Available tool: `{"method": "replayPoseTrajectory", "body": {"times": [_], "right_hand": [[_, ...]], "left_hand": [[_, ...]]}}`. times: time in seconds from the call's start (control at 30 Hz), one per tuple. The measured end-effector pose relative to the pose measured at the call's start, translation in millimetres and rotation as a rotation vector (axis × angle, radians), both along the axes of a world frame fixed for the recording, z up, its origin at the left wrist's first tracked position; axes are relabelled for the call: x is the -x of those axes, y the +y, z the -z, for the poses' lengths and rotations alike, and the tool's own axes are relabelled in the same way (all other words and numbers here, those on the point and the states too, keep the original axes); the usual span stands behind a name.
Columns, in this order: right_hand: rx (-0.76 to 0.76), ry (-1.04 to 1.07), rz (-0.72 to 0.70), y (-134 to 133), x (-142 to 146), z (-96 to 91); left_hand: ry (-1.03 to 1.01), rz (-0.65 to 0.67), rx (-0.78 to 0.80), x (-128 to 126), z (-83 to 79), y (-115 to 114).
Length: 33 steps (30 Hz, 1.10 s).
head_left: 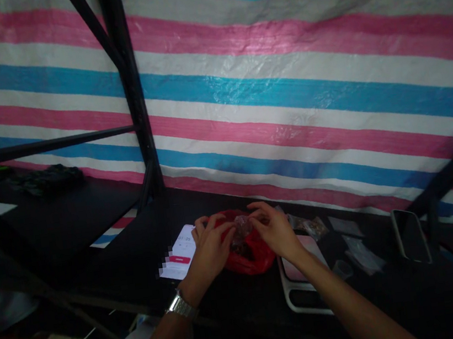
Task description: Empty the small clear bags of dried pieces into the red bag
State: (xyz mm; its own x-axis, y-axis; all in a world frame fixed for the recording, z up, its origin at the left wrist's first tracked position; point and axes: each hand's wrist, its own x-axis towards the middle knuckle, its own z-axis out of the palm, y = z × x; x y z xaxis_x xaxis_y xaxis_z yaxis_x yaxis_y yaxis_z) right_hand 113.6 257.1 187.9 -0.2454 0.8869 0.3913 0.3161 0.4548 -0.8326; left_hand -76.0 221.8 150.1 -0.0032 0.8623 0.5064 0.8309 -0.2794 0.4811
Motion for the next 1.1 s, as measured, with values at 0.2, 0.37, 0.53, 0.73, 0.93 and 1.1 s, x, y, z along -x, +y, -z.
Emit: {"method": "replayPoseTrajectory", "body": {"times": [0.2,0.37,0.53,0.73,0.93,1.1], "right_hand": [[-0.018,0.007,-0.018,-1,8,3.2],[-0.043,0.007,0.011,-2,10,3.6],[-0.068,0.000,0.068,-3,9,0.7],[-0.095,-0.005,0.052,-3,14,1.0],[-0.092,-0.016,0.073,-6,14,2.7],[-0.111,-0.013,0.056,-5,12,2.3]], "left_hand": [[0.029,0.004,-0.012,-2,-2.6,-3],[0.026,-0.007,-0.013,-2,-3.3,-5],[-0.011,-0.085,-0.013,-3,-7.3,-6],[-0.005,-0.067,-0.017,-3,-8.9,-7],[0.024,-0.010,0.012,0,-7.3,-8],[0.016,-0.041,0.028,3,-5.8,-5]]}}
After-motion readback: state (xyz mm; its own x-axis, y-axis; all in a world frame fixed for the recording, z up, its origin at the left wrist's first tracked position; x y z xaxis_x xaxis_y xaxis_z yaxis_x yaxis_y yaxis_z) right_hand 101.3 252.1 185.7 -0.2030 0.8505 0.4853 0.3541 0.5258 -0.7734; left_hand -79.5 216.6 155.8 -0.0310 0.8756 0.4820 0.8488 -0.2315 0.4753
